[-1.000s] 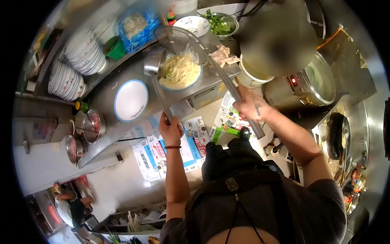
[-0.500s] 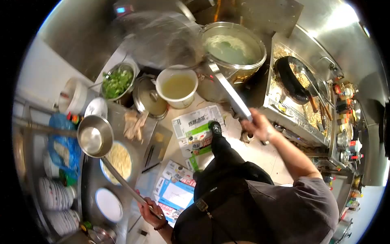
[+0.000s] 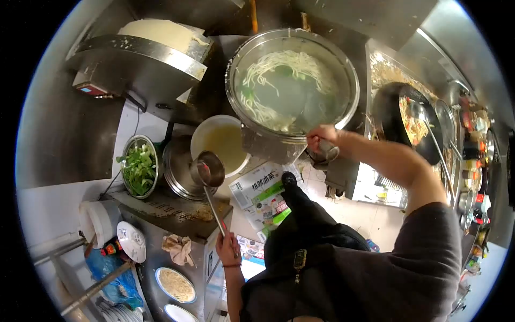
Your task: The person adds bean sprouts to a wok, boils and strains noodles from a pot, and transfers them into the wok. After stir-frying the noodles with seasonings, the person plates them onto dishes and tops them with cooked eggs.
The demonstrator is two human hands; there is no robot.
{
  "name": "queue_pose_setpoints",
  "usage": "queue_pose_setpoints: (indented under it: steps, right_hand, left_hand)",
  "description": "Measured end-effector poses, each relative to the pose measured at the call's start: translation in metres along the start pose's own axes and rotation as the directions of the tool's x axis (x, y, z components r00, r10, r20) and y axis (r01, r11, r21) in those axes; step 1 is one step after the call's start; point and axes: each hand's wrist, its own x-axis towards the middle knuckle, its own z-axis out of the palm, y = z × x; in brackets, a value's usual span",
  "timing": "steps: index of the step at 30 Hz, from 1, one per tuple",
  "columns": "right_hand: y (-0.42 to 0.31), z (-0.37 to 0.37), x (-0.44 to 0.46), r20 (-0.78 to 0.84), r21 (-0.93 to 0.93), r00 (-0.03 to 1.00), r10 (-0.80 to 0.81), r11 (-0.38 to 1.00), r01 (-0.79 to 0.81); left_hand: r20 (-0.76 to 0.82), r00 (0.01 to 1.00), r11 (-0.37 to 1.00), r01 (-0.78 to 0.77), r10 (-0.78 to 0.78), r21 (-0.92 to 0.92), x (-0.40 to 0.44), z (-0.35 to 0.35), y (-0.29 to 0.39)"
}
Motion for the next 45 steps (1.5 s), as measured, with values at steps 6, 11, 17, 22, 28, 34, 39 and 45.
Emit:
queue_pose_setpoints:
  steps: [6,11,17,22,28,34,39,45]
  right_hand:
    - [0.022,-0.008,0.002,0.479,0.681,0.828,-0.292,0.719,-0.14]
    - [0.014,-0.014,-0.036,0.381,0.841,0.839,-0.388,0.522,-0.14]
    - [-0.047,-0.01,0.0,0.061,0.479,0.923,-0.379,0.823,0.306]
    - [-0.036,-0.002,0.026,-0.111,-0.043,0.899,-0.424,0.905,0.422]
    - [0.008,0.022,-0.005,-0.076,-0.238,0.948,-0.31,0.928,0.285]
    - [-0.005,0.047,0.027,0.438,0.795,0.82,-0.368,0.584,-0.163]
    - [0.014,0.032,-0.018,0.203,0.913,0.844,-0.497,0.406,0.02]
    - [-0.027,0.024,0.017,0.067,0.44,0.872,-0.485,0.799,0.41]
  left_hand:
    - [-0.166,0.981,0.974,0.127,-0.097,0.187,0.16,0.028,-0.029]
    - [-0.303,0.948,0.917,0.204,-0.098,0.343,0.276,0.039,-0.061]
    - [-0.079,0.898,0.897,0.419,-0.432,-0.143,0.371,0.036,-0.097]
    - [0.482,0.701,0.247,0.668,-0.525,-0.702,0.389,0.009,-0.093]
    - [0.713,0.683,-0.008,0.721,-0.157,-0.693,0.303,0.011,-0.056]
    - [0.781,0.612,0.218,0.785,-0.127,-0.58,0.214,0.014,0.003]
    - [0.687,0.699,0.383,0.7,-0.199,-0.602,0.138,0.0,0.058]
    - [0.727,0.675,0.603,0.633,-0.123,-0.486,0.089,-0.037,0.071]
